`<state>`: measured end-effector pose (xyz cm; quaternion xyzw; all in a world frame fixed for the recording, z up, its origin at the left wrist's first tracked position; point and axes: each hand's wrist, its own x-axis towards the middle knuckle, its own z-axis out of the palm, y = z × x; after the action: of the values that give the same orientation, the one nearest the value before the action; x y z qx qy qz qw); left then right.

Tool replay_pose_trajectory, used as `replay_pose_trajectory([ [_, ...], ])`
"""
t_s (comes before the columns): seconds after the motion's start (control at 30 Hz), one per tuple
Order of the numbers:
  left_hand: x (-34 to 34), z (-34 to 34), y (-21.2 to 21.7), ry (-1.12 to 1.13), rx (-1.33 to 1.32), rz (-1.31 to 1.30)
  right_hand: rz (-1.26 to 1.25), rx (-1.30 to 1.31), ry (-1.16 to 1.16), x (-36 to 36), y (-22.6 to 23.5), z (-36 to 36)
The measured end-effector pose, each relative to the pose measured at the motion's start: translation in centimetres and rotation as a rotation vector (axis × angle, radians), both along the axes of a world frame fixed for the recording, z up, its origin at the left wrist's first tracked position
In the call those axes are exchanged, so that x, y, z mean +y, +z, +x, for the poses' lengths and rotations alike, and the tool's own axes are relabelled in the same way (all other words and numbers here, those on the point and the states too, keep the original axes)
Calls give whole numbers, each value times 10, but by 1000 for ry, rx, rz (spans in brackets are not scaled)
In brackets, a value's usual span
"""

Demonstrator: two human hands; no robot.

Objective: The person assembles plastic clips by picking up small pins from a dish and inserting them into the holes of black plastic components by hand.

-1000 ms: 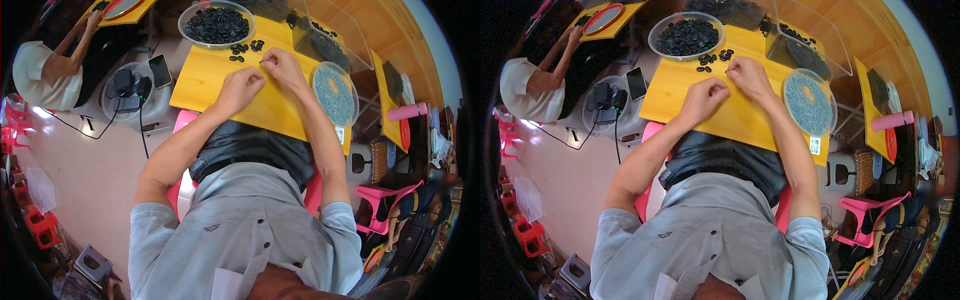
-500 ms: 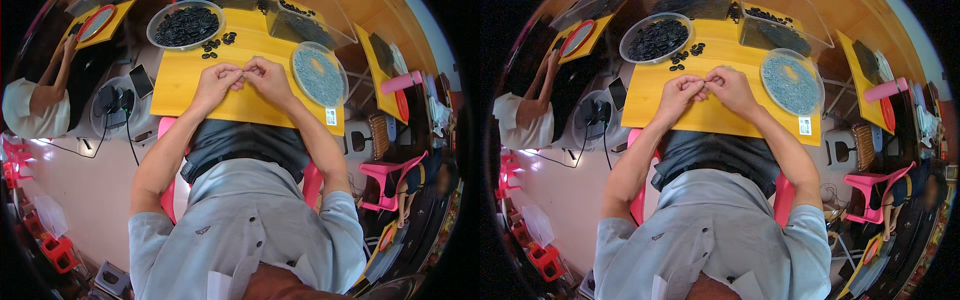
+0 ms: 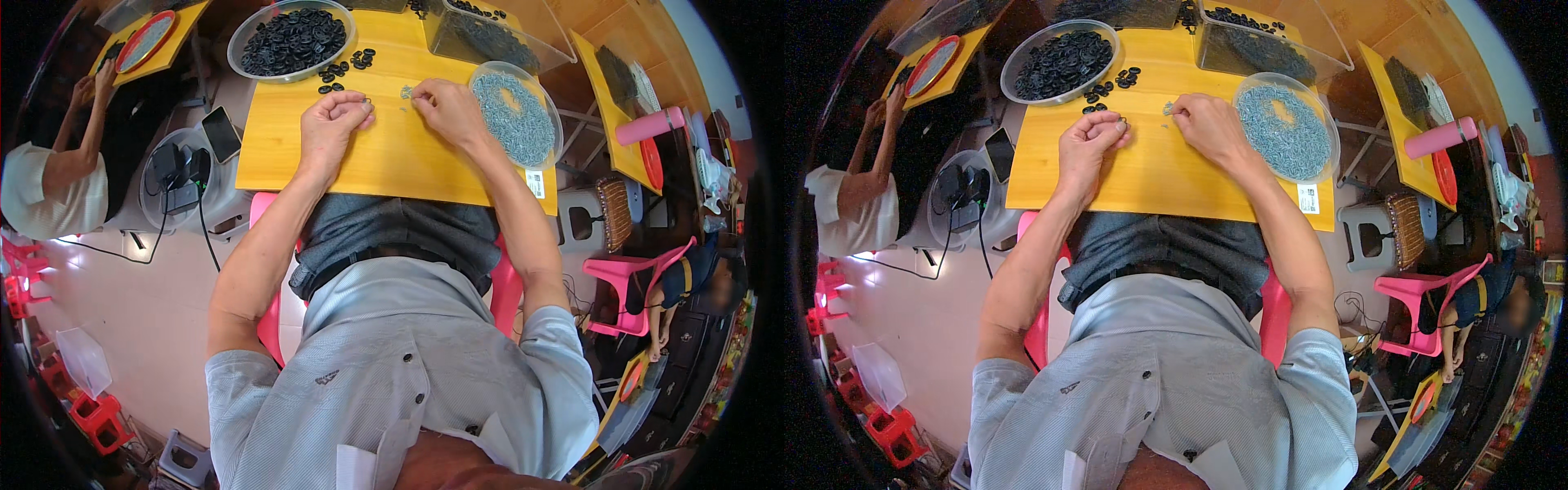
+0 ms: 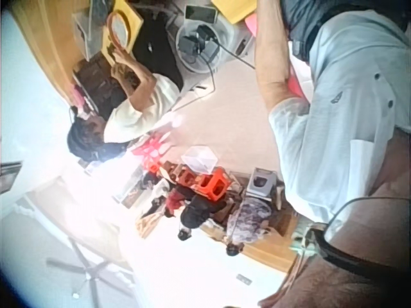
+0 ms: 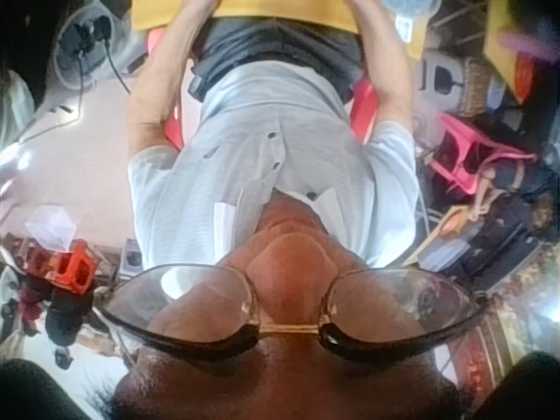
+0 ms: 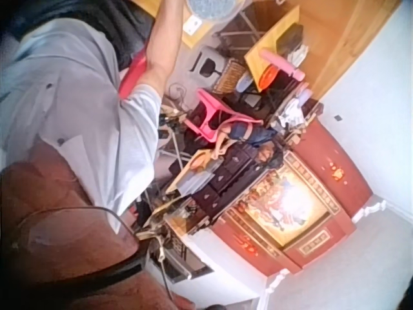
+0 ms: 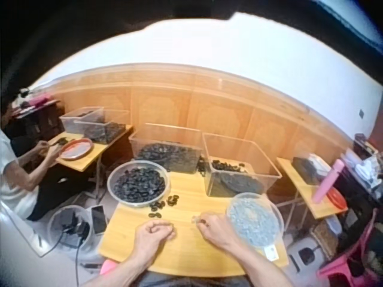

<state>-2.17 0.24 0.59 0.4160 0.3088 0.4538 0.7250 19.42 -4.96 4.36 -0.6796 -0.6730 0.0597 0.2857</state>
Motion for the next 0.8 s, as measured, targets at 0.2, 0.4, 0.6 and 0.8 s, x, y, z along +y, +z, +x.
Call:
replay_pose_trajectory([
  [0.2,-3,2,3,-27,37,13,-20,-169,80,1,-4,-2],
  [0.4,-2,3,0,-62,69,70,-4,-174,107,4,-6,-8],
  [0.6,-4,4,-2,-17,88,178,-35,-198,105,5,-8,-8],
  [0.8,-3,4,-7,39,140,203,-21,-15,64,6,-5,-18],
])
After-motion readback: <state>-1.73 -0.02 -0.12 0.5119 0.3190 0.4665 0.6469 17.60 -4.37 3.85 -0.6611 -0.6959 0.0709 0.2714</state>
